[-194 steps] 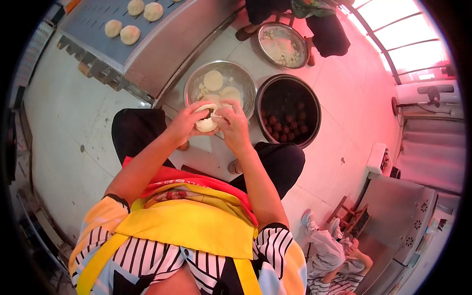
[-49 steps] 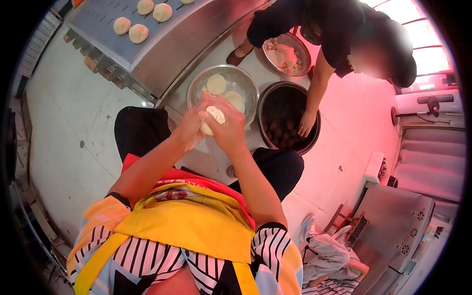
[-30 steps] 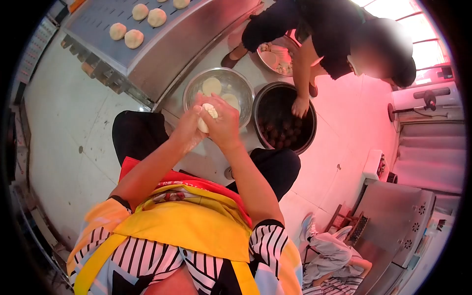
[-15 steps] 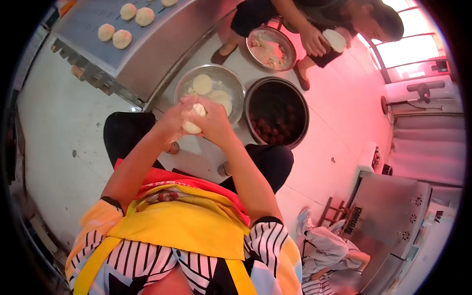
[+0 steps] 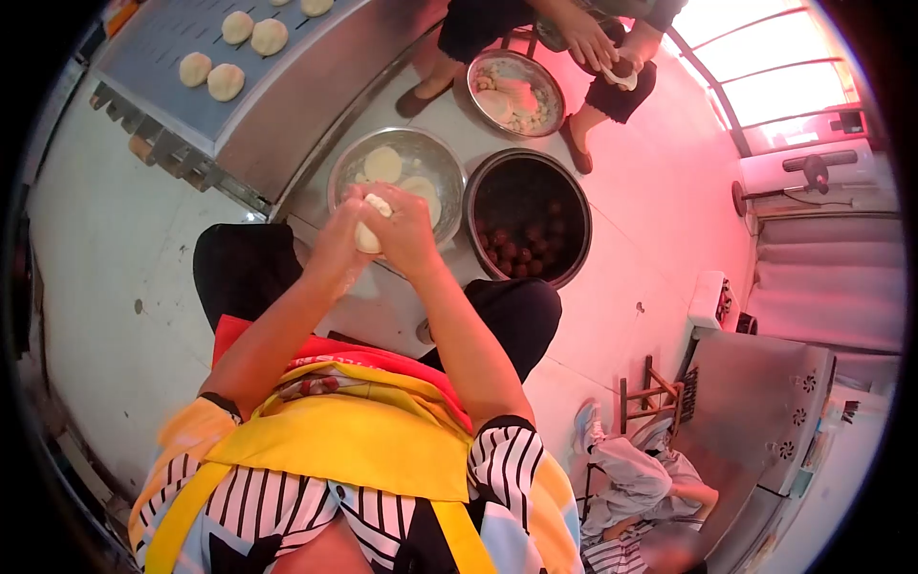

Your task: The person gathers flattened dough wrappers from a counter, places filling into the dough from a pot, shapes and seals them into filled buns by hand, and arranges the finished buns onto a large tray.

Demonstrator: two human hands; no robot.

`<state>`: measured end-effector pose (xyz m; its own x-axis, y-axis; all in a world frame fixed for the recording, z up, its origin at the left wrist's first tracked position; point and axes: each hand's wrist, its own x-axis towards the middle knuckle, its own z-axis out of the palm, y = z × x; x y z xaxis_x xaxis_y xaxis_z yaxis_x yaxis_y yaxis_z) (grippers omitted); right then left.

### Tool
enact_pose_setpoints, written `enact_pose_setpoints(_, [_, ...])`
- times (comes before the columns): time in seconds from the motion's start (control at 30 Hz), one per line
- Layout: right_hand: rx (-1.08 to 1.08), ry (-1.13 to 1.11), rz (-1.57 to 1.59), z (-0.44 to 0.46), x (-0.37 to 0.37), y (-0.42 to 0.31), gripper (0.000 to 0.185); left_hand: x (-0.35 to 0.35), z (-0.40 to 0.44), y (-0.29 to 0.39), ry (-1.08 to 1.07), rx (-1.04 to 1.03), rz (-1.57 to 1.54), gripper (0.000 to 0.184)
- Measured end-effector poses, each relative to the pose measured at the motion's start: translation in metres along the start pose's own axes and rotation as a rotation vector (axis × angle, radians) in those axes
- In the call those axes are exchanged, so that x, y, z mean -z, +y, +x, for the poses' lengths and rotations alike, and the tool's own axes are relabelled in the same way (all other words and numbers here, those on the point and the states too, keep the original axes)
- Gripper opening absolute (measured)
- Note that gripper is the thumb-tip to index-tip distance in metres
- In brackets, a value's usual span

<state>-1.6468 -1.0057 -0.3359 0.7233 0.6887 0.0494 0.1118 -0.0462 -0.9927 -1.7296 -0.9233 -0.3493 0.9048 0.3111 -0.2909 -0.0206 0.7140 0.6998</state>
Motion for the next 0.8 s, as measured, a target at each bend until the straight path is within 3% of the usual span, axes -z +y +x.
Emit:
enact_pose_setpoints(0.13, [-0.183, -0.126, 0.159, -0.007, 0.006, -0.016, 0.030, 0.007, -0.002, 0.022, -0.107, 0.215, 0.174, 0.048])
enact_pose_setpoints(0.17, [-0.205, -0.103, 0.164, -0.005, 0.007, -0.011, 0.032, 0.005, -0.004, 0.016, -0.049, 0.146, 0.098, 0.048])
enact_pose_setpoints(0.27, [0.127, 0.087, -0.120, -0.001, -0.005, 0.020, 0.035, -0.002, -0.003, -0.003, 0.079, -0.010, -0.038, 0.049])
enact_pose_setpoints(0.37, [0.082, -0.036, 0.054, -0.003, -0.004, -0.002, 0.033, 0.003, -0.003, 0.001, 0.059, 0.040, 0.002, 0.050])
enact_pose_setpoints(0.43, [-0.066, -0.089, 0.104, -0.004, 0.001, -0.009, 0.033, 0.013, 0.000, 0.015, -0.065, 0.171, 0.019, 0.049])
enact_pose_setpoints(0.47, [-0.139, -0.115, 0.128, -0.004, 0.003, -0.011, 0.033, 0.009, -0.002, 0.011, 0.003, 0.130, 0.004, 0.049])
enact_pose_setpoints(0.57, [0.128, 0.047, -0.218, -0.002, -0.006, 0.019, 0.036, 0.000, -0.005, -0.003, 0.148, 0.023, -0.052, 0.049])
enact_pose_setpoints(0.63, [0.127, -0.004, -0.112, -0.002, -0.007, 0.014, 0.035, 0.002, -0.005, -0.008, 0.167, 0.010, -0.107, 0.050])
enact_pose_setpoints(0.73, [-0.032, -0.129, 0.031, -0.005, 0.000, -0.013, 0.035, 0.023, -0.002, 0.016, -0.062, 0.270, 0.003, 0.052])
enact_pose_setpoints(0.8, [-0.082, -0.123, 0.012, -0.007, 0.000, -0.014, 0.035, 0.009, -0.008, 0.010, 0.035, 0.154, 0.000, 0.052])
